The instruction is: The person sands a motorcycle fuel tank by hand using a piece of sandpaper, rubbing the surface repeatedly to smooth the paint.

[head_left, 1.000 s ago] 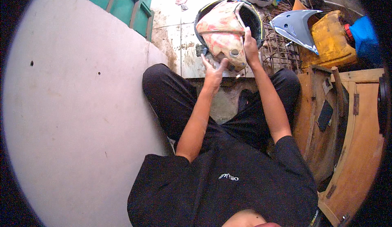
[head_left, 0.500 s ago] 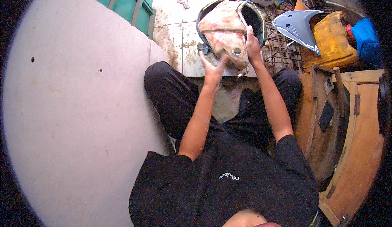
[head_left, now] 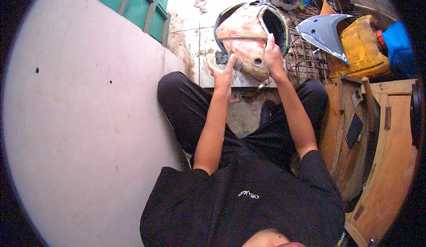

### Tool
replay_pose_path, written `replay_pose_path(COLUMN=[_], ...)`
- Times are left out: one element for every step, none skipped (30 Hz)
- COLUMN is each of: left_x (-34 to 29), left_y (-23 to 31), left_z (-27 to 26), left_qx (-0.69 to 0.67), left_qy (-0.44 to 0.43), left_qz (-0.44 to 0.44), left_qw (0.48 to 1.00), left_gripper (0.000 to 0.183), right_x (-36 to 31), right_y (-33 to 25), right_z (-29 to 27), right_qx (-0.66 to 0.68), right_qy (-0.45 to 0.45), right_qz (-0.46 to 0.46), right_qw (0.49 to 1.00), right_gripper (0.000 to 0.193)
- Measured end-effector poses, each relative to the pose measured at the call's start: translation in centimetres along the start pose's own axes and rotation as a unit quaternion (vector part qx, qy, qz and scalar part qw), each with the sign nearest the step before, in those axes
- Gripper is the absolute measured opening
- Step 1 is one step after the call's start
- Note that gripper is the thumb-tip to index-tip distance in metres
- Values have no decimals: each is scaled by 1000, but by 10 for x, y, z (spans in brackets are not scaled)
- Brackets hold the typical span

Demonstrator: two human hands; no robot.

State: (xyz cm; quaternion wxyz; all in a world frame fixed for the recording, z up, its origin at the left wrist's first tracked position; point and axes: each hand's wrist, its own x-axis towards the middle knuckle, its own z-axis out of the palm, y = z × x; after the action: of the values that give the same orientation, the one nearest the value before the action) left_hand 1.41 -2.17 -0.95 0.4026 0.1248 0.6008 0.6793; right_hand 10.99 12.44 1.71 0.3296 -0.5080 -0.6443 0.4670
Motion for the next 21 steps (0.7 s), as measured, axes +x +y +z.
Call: replay_pose_path(left_x=[4,6,-1,-8,-2,7,11,13,15,15,24,32,62,60,61,57,52,61,70,76,81], left_y=[2,4,0,-2,2,7,10,11,10,1,-9,-19,-28,-23,-15,-18,-22,-23,-25,-24,-24], left_z=[1,2,9,11,8,5,5,7,15,23,15,6,-26,-10,6,11,22,18,5,-3,-8], left_qx=[-60,-115,43,202,125,0,-24,-48,-49,32,75,118,43,-27,-96,-97,34,53,76,97,102], left_qy=[-17,-35,-6,23,26,43,28,12,10,-1,-3,-3,54,40,27,28,100,91,90,87,80], left_qz=[-12,-28,8,40,6,-22,-31,-41,-41,-19,-7,5,-28,-49,-67,-66,-29,-16,-2,11,1], left_qw=[998,992,999,978,992,999,999,998,998,999,997,993,997,998,993,993,994,994,993,991,992], left_gripper=[124,126,123,119,119,125,124,124,124,123,122,122,107,90,74,74,68,67,67,66,69], right_x=[0,0,-1,-6,-7,-8,-5,-4,-3,-4,-4,-8,-13,-8,-2,-3,-4,-4,-6,-7,-9], right_y=[-3,-6,-8,-7,-7,-7,-10,-10,-10,-7,-9,-11,-26,-18,-7,-8,-9,-10,-17,-20,-23], right_z=[1,-1,-3,-4,-5,-6,-8,-8,-9,-9,-10,-8,3,-6,-9,-10,-11,-12,-11,-9,-4], right_qx=[5,5,-13,-32,-32,-49,-65,-66,-54,-43,-23,-20,-35,-69,-46,-46,-33,-20,-47,-47,-53], right_qy=[17,17,25,33,34,33,34,36,44,49,19,15,-4,3,34,33,24,14,-10,-13,0], right_qz=[-39,-41,-49,-51,-48,-39,-37,-39,-39,-37,-40,-39,-36,-19,-34,-35,-23,-10,1,-1,-10], right_qw=[999,999,998,998,998,997,997,996,997,997,999,999,999,997,998,998,999,1000,999,999,999], right_gripper=[73,73,72,72,72,71,71,71,71,71,70,70,70,70,70,70,70,71,71,71,71])
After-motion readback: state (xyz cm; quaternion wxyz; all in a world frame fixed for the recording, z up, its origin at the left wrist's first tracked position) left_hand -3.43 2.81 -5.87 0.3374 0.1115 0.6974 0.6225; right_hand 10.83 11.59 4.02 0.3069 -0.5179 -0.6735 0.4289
